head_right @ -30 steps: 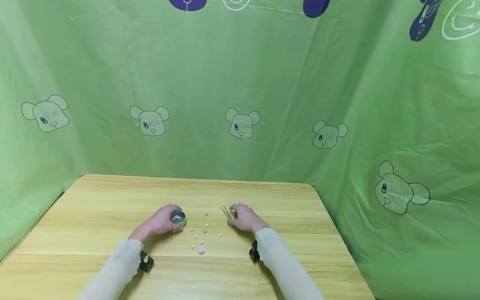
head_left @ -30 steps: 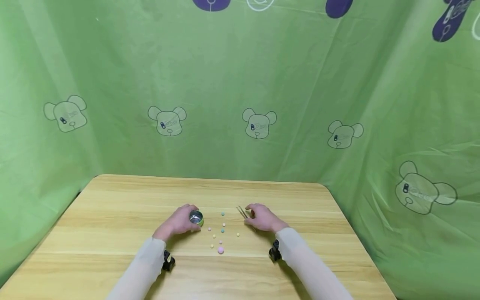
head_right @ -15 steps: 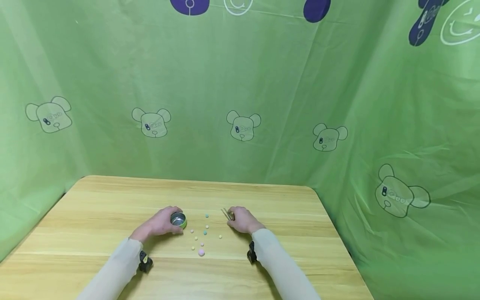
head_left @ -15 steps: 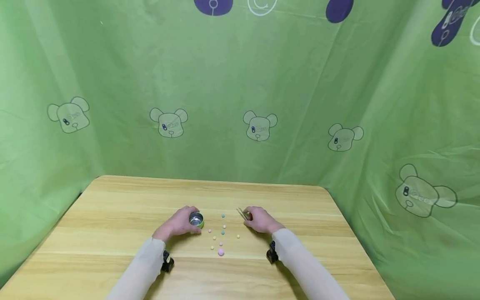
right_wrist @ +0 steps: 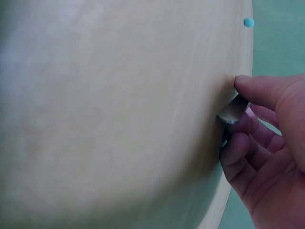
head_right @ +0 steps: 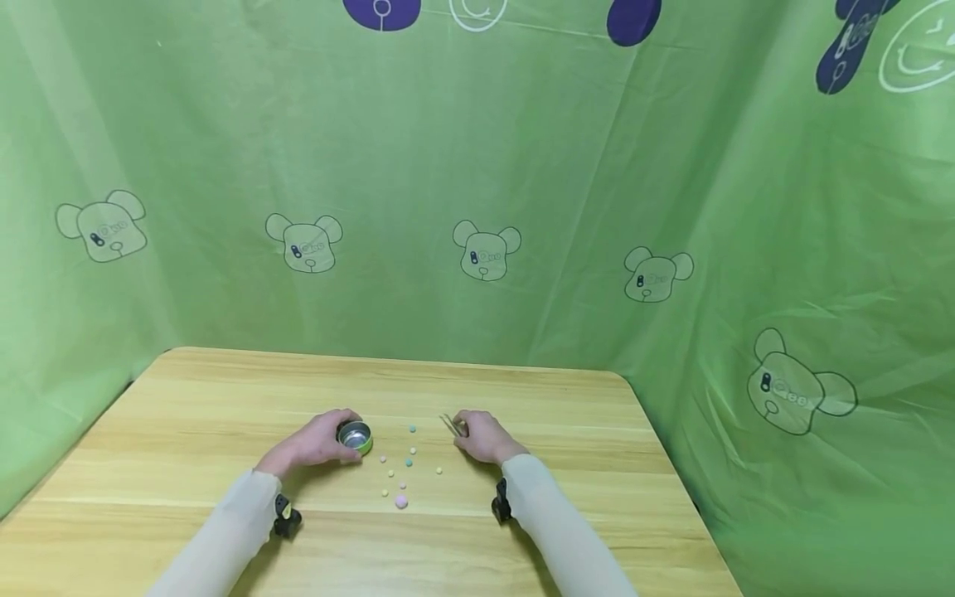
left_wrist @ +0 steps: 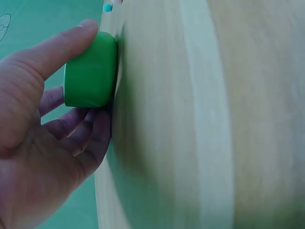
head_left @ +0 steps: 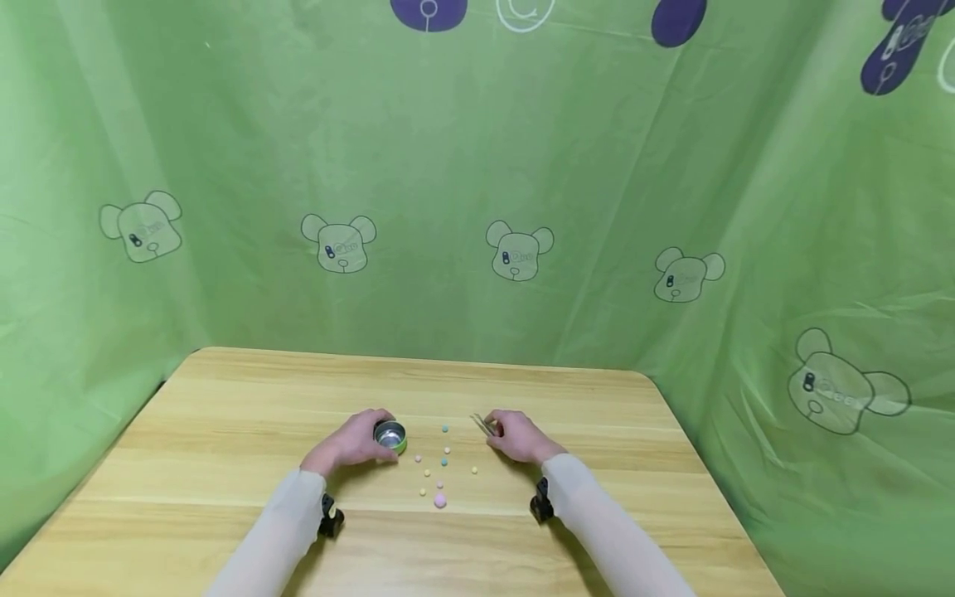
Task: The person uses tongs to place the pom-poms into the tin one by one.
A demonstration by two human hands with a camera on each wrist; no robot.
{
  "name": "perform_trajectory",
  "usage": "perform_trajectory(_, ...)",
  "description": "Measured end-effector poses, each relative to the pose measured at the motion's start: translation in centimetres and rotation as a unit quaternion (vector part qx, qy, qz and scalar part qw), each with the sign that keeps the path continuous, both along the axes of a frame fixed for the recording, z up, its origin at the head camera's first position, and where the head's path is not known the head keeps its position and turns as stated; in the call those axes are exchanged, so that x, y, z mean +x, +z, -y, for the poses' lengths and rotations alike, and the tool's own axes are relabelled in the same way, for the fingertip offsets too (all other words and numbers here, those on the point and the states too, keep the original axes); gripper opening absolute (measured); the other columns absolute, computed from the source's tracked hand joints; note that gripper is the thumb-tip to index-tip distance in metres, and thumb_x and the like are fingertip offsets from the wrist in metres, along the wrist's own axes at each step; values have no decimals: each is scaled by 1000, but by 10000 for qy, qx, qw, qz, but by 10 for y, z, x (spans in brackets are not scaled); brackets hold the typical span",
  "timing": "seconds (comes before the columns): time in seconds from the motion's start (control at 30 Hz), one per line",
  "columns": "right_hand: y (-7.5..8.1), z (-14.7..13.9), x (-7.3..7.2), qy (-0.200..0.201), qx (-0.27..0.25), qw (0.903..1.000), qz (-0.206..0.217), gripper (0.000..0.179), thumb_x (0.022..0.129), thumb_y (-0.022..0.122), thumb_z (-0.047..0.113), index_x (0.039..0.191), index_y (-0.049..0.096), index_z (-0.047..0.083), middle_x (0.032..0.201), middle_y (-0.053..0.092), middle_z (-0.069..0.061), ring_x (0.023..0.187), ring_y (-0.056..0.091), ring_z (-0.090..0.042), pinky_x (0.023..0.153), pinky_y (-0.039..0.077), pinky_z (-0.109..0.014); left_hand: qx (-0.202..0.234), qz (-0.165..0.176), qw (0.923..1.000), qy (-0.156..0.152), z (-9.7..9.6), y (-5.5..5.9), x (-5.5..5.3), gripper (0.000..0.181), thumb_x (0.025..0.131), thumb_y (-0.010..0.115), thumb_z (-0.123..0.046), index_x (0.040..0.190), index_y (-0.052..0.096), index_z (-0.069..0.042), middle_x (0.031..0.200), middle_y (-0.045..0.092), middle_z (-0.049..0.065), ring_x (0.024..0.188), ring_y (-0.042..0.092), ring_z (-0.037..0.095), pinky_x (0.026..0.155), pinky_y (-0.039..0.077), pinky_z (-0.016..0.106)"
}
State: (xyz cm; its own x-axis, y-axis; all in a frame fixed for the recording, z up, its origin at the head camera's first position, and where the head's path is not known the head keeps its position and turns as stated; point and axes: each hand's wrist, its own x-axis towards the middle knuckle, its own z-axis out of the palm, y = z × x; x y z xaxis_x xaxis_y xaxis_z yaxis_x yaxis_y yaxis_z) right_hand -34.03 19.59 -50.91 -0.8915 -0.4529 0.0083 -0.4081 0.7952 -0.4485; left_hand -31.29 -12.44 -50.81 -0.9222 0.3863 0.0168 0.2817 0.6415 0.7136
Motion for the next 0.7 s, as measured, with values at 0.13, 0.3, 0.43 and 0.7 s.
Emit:
perform_trajectory(0.13, 0, -2, 1, 72, 10, 10000, 23, 31, 88, 65, 11, 117, 58, 1, 73, 52, 3, 64, 48, -11, 61, 42, -28, 26, -13, 10000, -19, 1, -1, -1, 55, 67, 85, -20, 113, 58, -5, 104, 61, 5, 99, 57, 23, 91, 45, 45)
perform_trajectory(0.3, 0, -7, 7, 209, -11, 9997, 84, 33, 89, 64, 9, 119, 57, -1, 76, 53, 3, 67, 49, -11, 64, 43, -29, 5, 14, 10000, -31, 1, -2, 1, 54, 68, 84, -21, 112, 58, -6, 103, 61, 4, 98, 57, 23, 90, 46, 45)
perform_trajectory(0.43, 2, -14, 12, 228, 40, 9997, -19, 33, 90, 62, 8, 121, 57, -1, 78, 51, 2, 69, 47, -13, 66, 42, -31, 38, 31, 10000, 40, 1, -2, 1, 53, 68, 84, -20, 112, 58, -7, 103, 62, 3, 98, 57, 22, 90, 46, 44)
perform_trajectory(0.7, 14, -27, 25, 163, 105, 9995, -234, 17, 92, 58, 8, 108, 62, 4, 86, 52, 0, 76, 49, -16, 69, 44, -36, 87, 96, 9999, 62, 1, -1, 0, 53, 69, 84, -20, 113, 59, -7, 104, 62, 3, 99, 57, 22, 91, 45, 44)
